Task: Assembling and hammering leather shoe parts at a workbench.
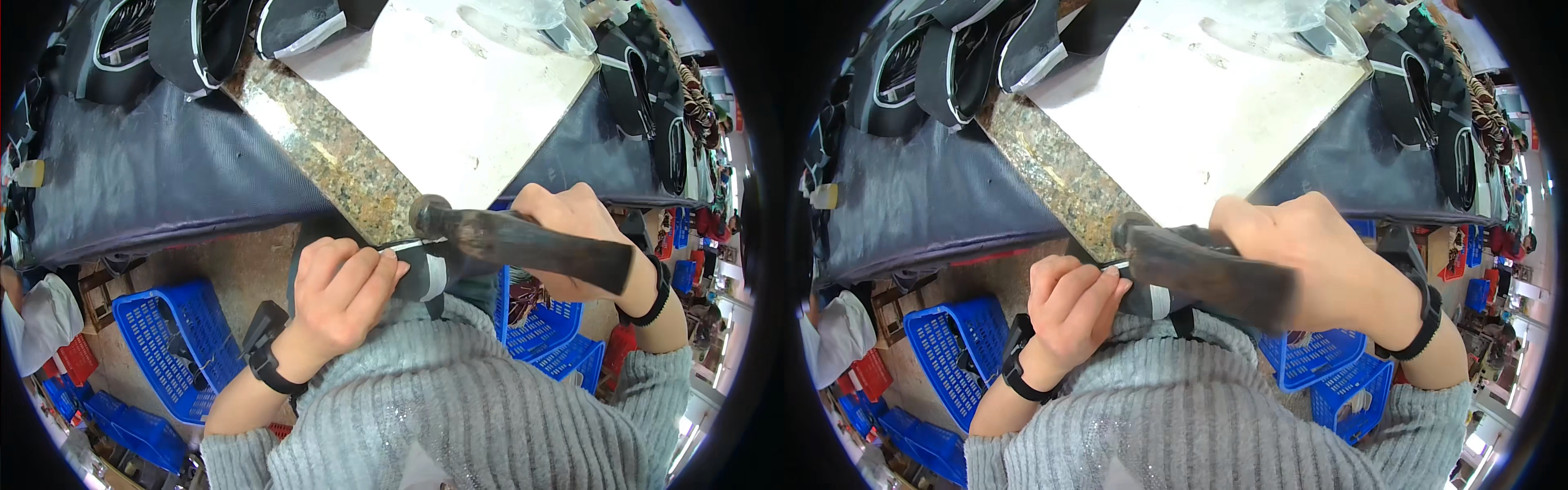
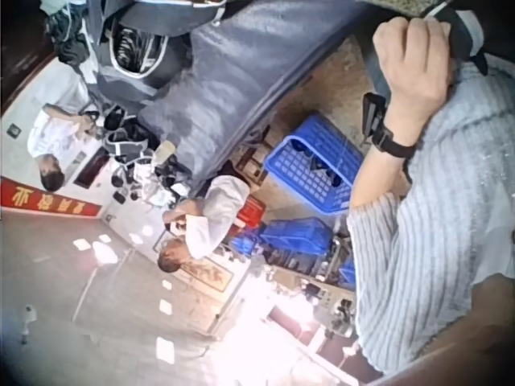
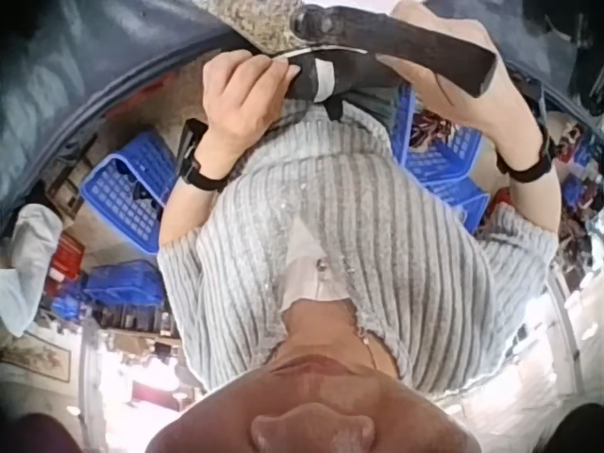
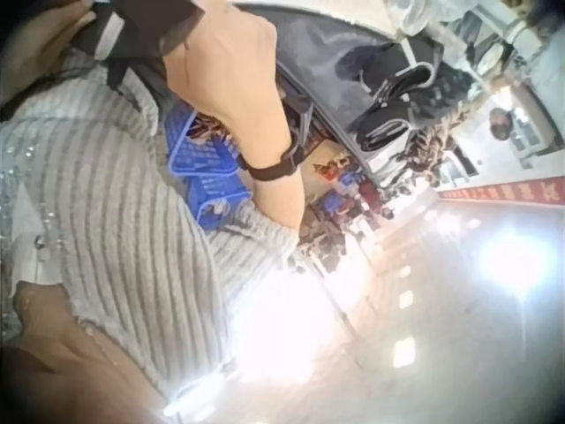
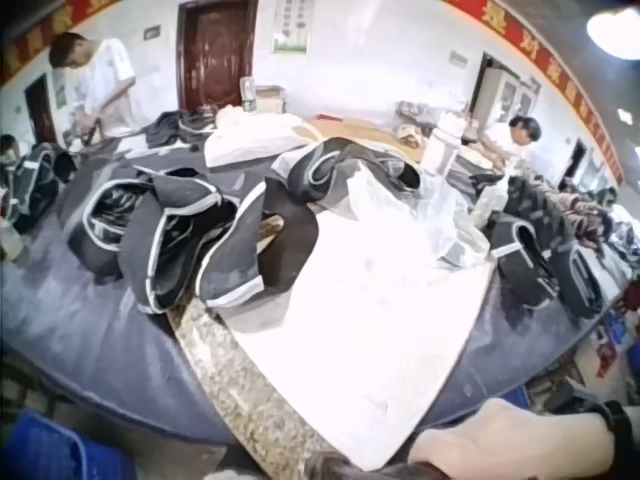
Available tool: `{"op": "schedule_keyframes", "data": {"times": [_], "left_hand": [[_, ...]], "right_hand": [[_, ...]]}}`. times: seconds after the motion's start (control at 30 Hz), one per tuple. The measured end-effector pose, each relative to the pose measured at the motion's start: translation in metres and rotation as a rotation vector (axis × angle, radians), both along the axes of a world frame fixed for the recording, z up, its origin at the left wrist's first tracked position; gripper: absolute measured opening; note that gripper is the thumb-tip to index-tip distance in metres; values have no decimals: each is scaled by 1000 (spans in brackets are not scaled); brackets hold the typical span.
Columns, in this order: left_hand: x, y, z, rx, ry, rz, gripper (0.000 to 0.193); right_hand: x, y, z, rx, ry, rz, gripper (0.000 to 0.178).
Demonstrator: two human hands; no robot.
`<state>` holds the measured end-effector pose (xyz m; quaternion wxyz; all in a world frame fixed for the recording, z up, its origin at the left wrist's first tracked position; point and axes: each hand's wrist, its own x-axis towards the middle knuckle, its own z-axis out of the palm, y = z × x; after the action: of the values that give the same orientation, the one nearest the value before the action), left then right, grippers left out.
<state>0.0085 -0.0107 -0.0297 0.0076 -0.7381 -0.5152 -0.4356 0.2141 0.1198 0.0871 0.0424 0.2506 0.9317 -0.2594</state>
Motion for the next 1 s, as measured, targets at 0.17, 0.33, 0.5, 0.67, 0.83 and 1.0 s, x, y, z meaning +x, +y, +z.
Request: {"op": "schedule_keyframes", "data": {"times": [0.17, 0.33, 0.5, 0.67, 0.83, 1.0], "left_hand": [[-1, -6, -2, -102, -106, 20, 30], [8, -11, -21, -458, -721, 193, 55], [10, -12, -22, -564, -905, 138, 45], [-1, -10, -15, -637, -646, -69, 20], [-27, -23, 8, -670, -1221, -172, 14], [-97, -48, 81, -367, -1045, -58, 42]], "right_hand": [[5, -1, -13, 23, -139, 82, 25], [4, 16, -9, 131, 325, -180, 12], [-6, 48, -39, 342, 228, -242, 23], [-25, 64, -68, 611, 218, -200, 28], [-35, 67, -87, 642, 232, -134, 29], [-35, 66, -52, 471, 480, -131, 36]]}}
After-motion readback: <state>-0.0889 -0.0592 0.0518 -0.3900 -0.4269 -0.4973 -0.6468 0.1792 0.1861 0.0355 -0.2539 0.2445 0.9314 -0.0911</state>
